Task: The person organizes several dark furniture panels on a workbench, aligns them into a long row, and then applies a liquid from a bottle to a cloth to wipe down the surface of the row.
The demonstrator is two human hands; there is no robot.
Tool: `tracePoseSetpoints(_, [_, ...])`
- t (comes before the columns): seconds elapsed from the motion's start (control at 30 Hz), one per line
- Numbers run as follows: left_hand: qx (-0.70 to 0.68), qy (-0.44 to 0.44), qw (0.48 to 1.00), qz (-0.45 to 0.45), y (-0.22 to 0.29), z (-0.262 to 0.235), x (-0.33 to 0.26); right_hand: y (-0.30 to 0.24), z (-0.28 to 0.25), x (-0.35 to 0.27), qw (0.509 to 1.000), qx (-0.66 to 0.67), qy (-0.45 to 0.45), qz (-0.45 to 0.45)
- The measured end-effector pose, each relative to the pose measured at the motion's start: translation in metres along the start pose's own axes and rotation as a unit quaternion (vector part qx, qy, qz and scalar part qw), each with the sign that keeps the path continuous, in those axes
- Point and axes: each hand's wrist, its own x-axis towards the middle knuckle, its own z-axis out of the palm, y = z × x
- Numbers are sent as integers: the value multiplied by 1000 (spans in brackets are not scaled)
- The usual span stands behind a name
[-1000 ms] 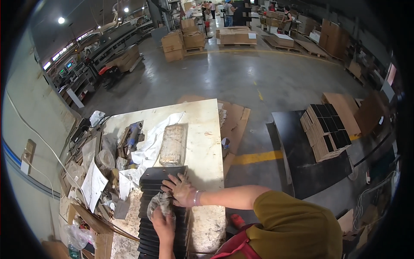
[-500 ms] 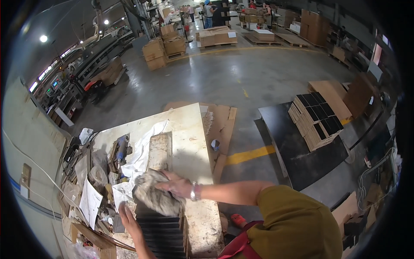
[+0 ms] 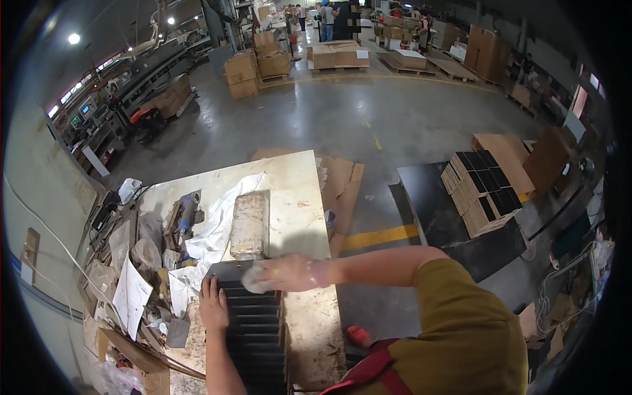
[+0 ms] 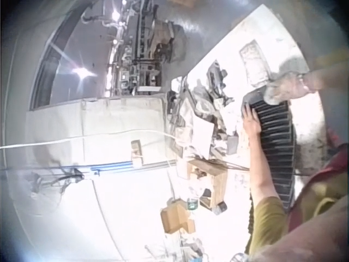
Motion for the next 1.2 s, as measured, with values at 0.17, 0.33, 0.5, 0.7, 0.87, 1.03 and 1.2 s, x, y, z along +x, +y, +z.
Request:
tracePoseSetpoints(0.17, [4,2,1000,14,-7,16,7,-50,76,26,956,-180,205,-113])
tracePoseSetpoints(0.33, [-2,7,999,-51,-24,8,-7,0,64,-39,980,-85,-150,-96])
tracePoseSetpoints(0.5, [0,56,998,-31,-2,-30,-12,6,-29,-65,966,-39,-242,89])
tracePoseSetpoints(0.7, [51,-107,992,-41,-24,-2,-72,-48,54,38,996,-7,54,-75])
tracePoseSetpoints(0.87, [48,-81,995,-45,5,-30,-74,-67,87,-17,989,-78,-76,-97])
tracePoseSetpoints(1.03, [70,-66,994,-43,20,-23,-61,-3,33,-127,928,342,-113,101])
tracePoseSetpoints(1.2, [-200,34,979,-21,66,-42,-69,-31,-1,-164,626,756,-16,192])
